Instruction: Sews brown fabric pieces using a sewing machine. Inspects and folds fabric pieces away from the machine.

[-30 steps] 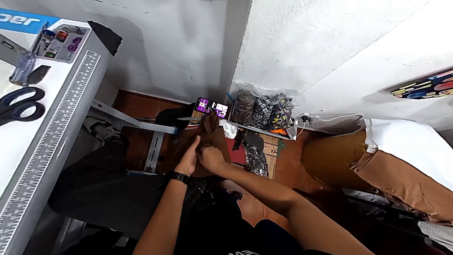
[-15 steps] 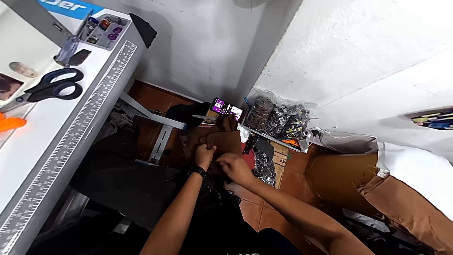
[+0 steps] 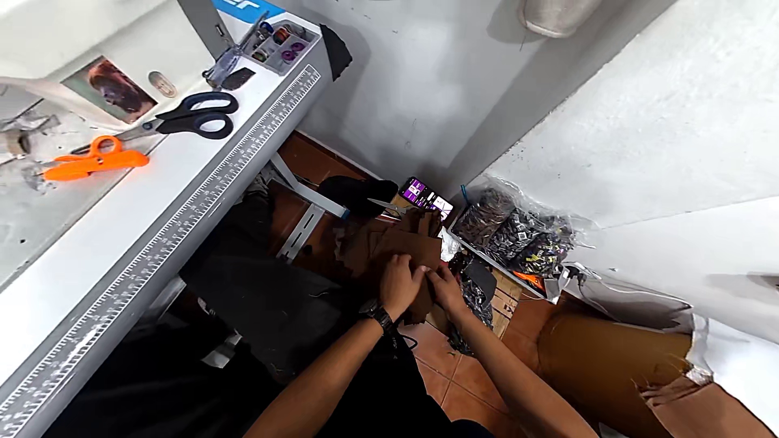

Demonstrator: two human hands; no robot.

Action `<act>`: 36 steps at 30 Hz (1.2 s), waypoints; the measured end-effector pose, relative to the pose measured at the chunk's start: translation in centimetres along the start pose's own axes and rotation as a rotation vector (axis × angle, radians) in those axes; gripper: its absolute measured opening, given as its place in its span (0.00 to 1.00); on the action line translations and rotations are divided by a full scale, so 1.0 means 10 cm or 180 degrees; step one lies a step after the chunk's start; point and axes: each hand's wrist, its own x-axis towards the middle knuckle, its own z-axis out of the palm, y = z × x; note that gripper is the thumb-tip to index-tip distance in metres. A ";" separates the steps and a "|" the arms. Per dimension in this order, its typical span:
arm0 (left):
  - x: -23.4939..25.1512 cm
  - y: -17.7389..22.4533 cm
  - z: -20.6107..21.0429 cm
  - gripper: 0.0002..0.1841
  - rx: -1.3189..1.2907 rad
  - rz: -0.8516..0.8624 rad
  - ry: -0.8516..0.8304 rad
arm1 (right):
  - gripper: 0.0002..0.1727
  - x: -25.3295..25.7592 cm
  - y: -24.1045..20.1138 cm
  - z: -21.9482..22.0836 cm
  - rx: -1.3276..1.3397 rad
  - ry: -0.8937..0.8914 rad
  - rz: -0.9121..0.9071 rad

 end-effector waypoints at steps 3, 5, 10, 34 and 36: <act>0.00 0.07 0.05 0.49 -0.0692 -0.0509 -0.0416 | 0.25 -0.10 -0.06 0.07 -0.0236 0.0085 -0.0359; 0.02 0.07 -0.02 0.55 -0.1093 -0.0730 -0.0394 | 0.26 -0.23 -0.14 0.19 -0.0468 0.0137 -0.0711; 0.17 -0.17 -0.27 0.50 -0.1715 -0.1042 -0.0155 | 0.26 -0.47 -0.37 0.54 -0.0930 -0.0225 -0.1091; -1.69 -0.10 -2.03 0.24 -0.3255 0.0669 0.0196 | 0.31 -1.67 -1.54 0.80 0.2067 -0.3414 -0.1255; -1.96 -0.07 -1.96 0.25 -0.1797 0.0496 0.0995 | 0.33 -1.85 -1.31 0.85 0.2115 -0.3327 -0.0979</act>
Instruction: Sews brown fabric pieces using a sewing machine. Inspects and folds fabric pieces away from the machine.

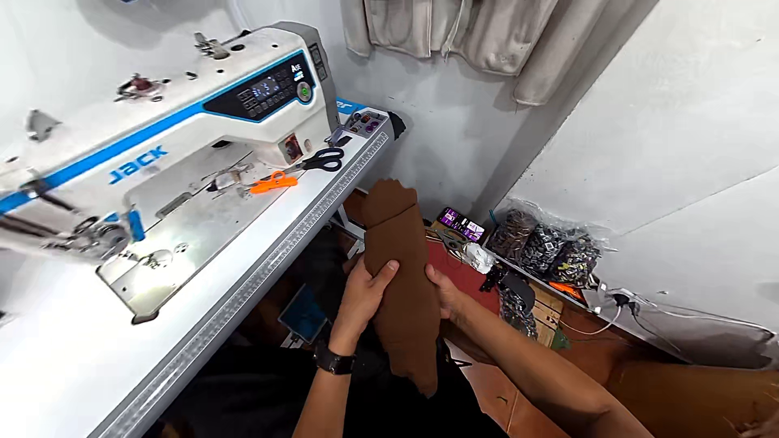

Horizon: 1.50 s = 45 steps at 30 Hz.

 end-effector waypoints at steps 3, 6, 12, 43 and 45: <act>-0.56 -0.04 0.10 0.41 0.2133 0.0285 0.1106 | 0.36 -0.36 0.35 0.16 0.0267 0.0214 0.0173; -1.04 -0.13 0.10 0.52 0.1723 0.0126 0.0942 | 0.38 -0.84 0.58 0.40 0.0266 0.0451 0.0174; -1.76 -0.22 0.32 0.23 -0.1162 -0.0423 -0.0199 | 0.18 -1.72 0.46 0.85 -0.0767 0.0197 -0.0191; -2.57 -0.79 1.51 0.31 -0.0198 -0.0368 -0.0609 | 0.50 -3.28 1.25 0.35 -0.1577 0.2494 -0.0315; -2.59 -0.85 1.31 0.31 -0.0449 -0.0385 -0.0120 | 0.53 -3.15 1.32 0.45 -0.1659 0.2321 -0.0258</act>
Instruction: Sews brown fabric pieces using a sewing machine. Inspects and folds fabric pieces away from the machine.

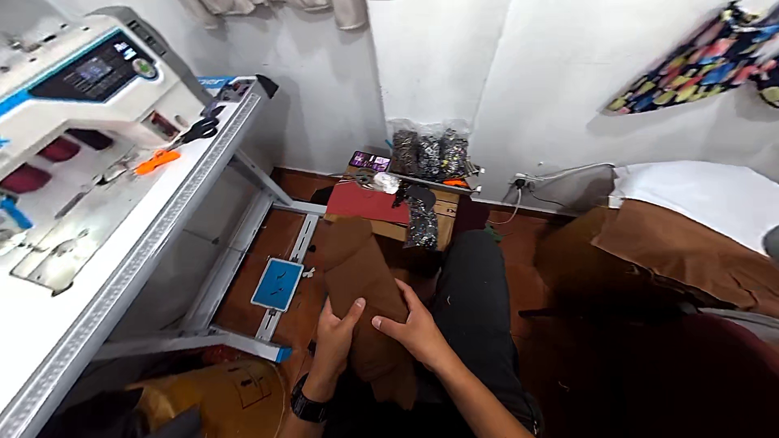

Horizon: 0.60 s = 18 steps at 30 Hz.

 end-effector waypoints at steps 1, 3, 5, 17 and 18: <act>-0.03 -0.01 -0.10 0.31 -0.0141 -0.0005 0.0221 | 0.53 -0.01 0.01 0.09 -0.0003 -0.0110 -0.0007; -0.11 -0.05 -0.26 0.29 -0.0351 -0.0077 0.0540 | 0.53 -0.08 0.06 0.29 0.0329 -0.0359 0.0096; -0.22 -0.12 -0.39 0.31 -0.0542 -0.0275 0.0647 | 0.52 -0.14 0.13 0.48 0.0625 -0.0515 0.0352; -0.62 -0.12 -0.44 0.28 -0.1953 -0.0837 -0.0201 | 0.46 -0.49 -0.10 0.22 -0.0338 -0.0309 -0.0326; -0.64 -0.11 -0.40 0.27 -0.2138 -0.0929 -0.0273 | 0.45 -0.44 -0.19 0.08 -0.0512 -0.0487 -0.0286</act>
